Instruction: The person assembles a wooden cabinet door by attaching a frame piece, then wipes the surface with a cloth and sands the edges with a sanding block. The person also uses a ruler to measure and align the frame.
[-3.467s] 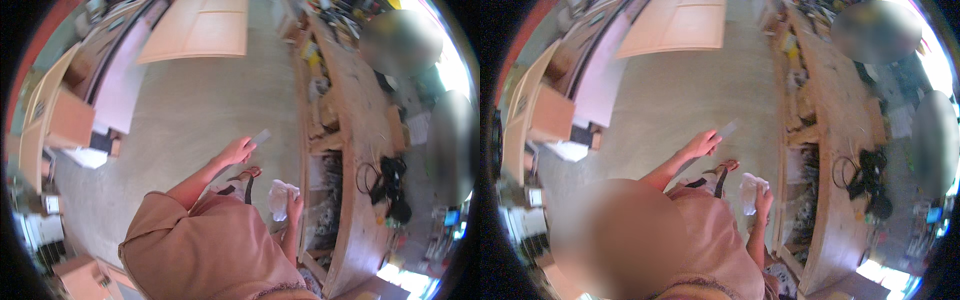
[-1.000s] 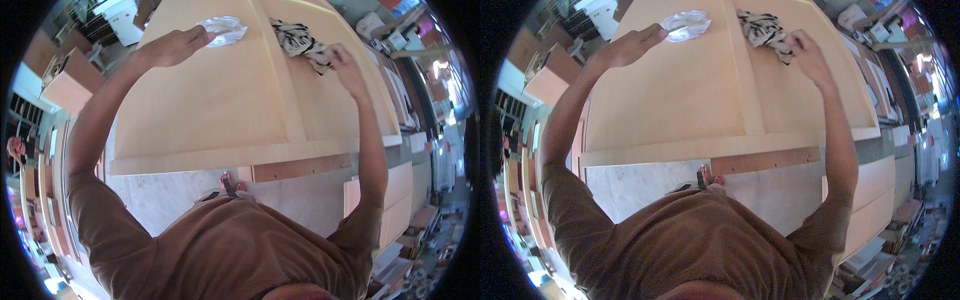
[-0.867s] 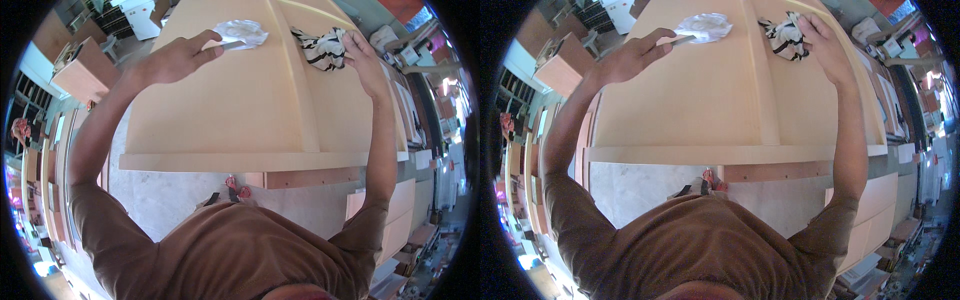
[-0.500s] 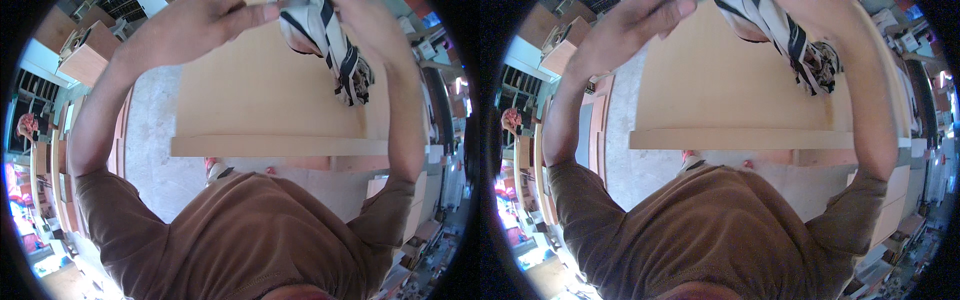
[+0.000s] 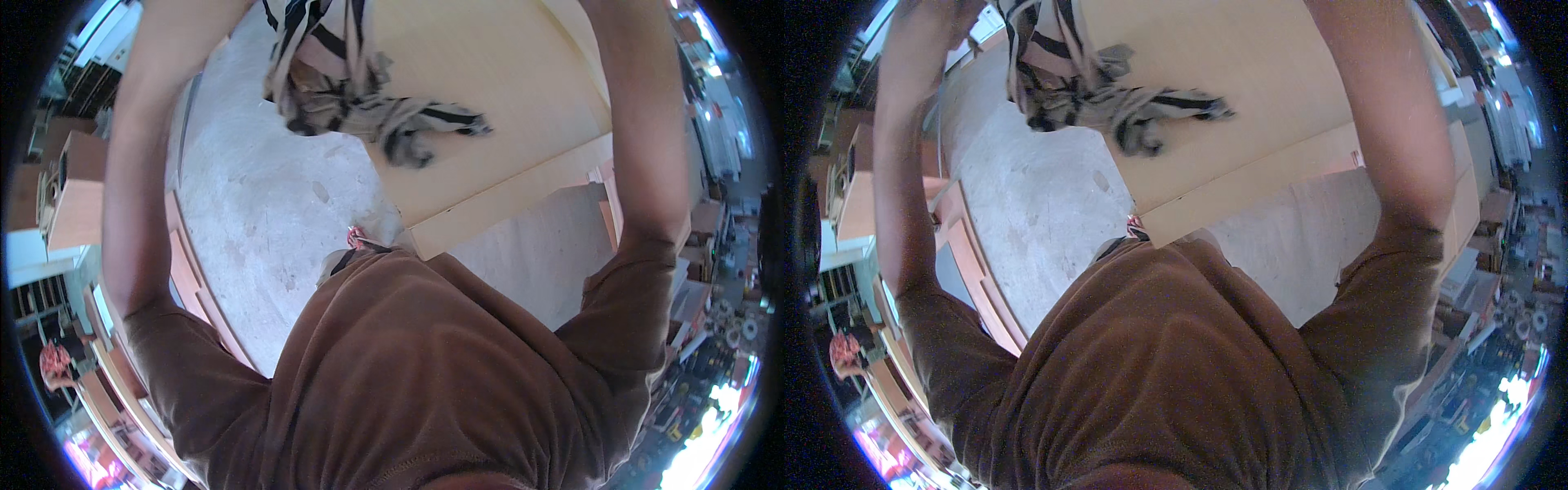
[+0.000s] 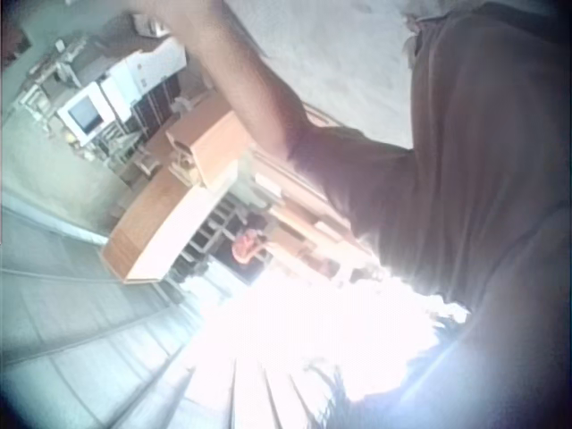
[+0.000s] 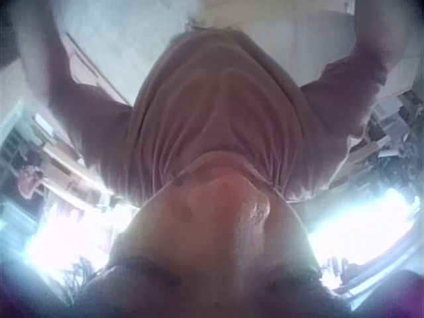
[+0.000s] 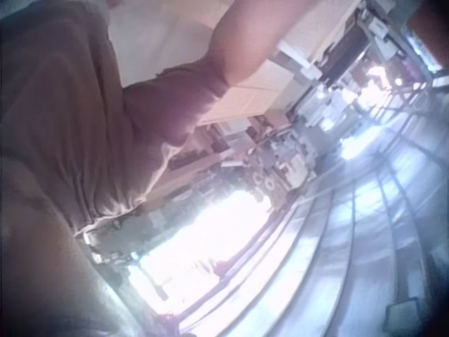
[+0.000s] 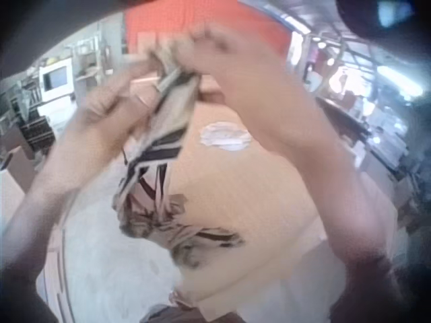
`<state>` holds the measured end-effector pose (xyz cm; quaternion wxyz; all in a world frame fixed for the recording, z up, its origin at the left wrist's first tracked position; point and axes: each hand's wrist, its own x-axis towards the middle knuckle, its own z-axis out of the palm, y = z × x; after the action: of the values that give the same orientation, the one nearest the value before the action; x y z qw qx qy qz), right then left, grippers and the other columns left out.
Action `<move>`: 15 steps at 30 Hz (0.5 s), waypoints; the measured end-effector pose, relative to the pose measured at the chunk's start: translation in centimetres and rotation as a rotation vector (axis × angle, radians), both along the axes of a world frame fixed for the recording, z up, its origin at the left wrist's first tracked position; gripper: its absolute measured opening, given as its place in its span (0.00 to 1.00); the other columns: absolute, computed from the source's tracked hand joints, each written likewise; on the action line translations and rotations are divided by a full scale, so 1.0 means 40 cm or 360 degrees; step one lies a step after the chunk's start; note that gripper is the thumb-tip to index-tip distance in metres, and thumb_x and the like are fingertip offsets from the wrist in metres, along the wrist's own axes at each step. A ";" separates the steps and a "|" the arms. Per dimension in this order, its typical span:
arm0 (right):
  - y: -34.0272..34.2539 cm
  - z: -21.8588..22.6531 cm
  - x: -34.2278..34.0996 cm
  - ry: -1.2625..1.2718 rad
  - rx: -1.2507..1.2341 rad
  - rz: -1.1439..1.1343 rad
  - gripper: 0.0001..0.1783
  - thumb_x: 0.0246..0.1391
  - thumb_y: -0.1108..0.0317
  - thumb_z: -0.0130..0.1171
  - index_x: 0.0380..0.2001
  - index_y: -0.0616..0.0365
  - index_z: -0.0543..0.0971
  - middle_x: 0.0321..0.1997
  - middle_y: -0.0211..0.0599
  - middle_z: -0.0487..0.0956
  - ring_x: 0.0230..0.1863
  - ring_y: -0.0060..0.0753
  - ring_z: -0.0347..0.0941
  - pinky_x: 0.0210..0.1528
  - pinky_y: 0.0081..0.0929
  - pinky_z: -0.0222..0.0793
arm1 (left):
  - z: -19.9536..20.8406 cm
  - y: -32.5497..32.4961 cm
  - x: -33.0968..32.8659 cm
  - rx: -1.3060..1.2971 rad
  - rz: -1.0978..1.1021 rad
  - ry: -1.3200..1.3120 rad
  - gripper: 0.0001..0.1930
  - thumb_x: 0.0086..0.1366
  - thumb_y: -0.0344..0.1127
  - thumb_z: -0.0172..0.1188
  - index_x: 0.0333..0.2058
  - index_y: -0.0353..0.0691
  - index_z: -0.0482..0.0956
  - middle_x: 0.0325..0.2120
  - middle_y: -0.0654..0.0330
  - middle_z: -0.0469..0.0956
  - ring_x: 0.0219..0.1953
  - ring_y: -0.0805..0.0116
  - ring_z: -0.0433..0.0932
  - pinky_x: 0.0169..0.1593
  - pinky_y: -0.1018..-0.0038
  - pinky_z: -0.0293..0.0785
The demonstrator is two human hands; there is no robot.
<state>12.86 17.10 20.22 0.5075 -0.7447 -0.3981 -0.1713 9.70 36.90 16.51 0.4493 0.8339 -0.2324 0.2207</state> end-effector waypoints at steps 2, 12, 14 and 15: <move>-0.023 -0.056 0.053 0.0066 -0.0123 0.0106 0.22 0.68 0.54 0.57 0.52 0.63 0.77 0.49 0.39 0.78 0.51 0.33 0.76 0.57 0.31 0.71 | -0.060 0.023 0.001 0.0183 0.0147 -0.0038 0.22 0.76 0.43 0.55 0.64 0.41 0.72 0.35 0.61 0.80 0.38 0.74 0.78 0.39 0.73 0.74; -0.264 -0.338 -0.097 0.0628 -0.0273 -0.0233 0.14 0.65 0.72 0.61 0.53 0.61 0.77 0.50 0.32 0.80 0.51 0.25 0.78 0.55 0.27 0.75 | -0.217 -0.120 0.055 0.0577 -0.0093 -0.0110 0.17 0.73 0.43 0.57 0.59 0.56 0.79 0.45 0.53 0.75 0.32 0.50 0.83 0.42 0.59 0.80; -0.262 -0.353 -0.137 0.0666 -0.0259 -0.0280 0.14 0.64 0.72 0.62 0.52 0.61 0.77 0.50 0.34 0.80 0.50 0.26 0.79 0.53 0.27 0.76 | -0.231 -0.132 0.070 0.0548 -0.0150 -0.0142 0.19 0.72 0.42 0.58 0.60 0.55 0.77 0.51 0.52 0.74 0.34 0.51 0.84 0.41 0.60 0.81; -0.251 -0.354 -0.150 0.0642 -0.0216 -0.0335 0.14 0.63 0.71 0.63 0.50 0.63 0.77 0.48 0.36 0.81 0.49 0.27 0.80 0.50 0.27 0.78 | -0.234 -0.139 0.079 0.0518 -0.0169 -0.0173 0.19 0.72 0.41 0.59 0.60 0.55 0.77 0.52 0.52 0.74 0.35 0.52 0.84 0.41 0.61 0.82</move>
<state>6.86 7.05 6.06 0.5049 -0.8337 -0.2195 -0.0440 12.85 31.33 7.16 0.3062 0.8690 -0.3327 0.2009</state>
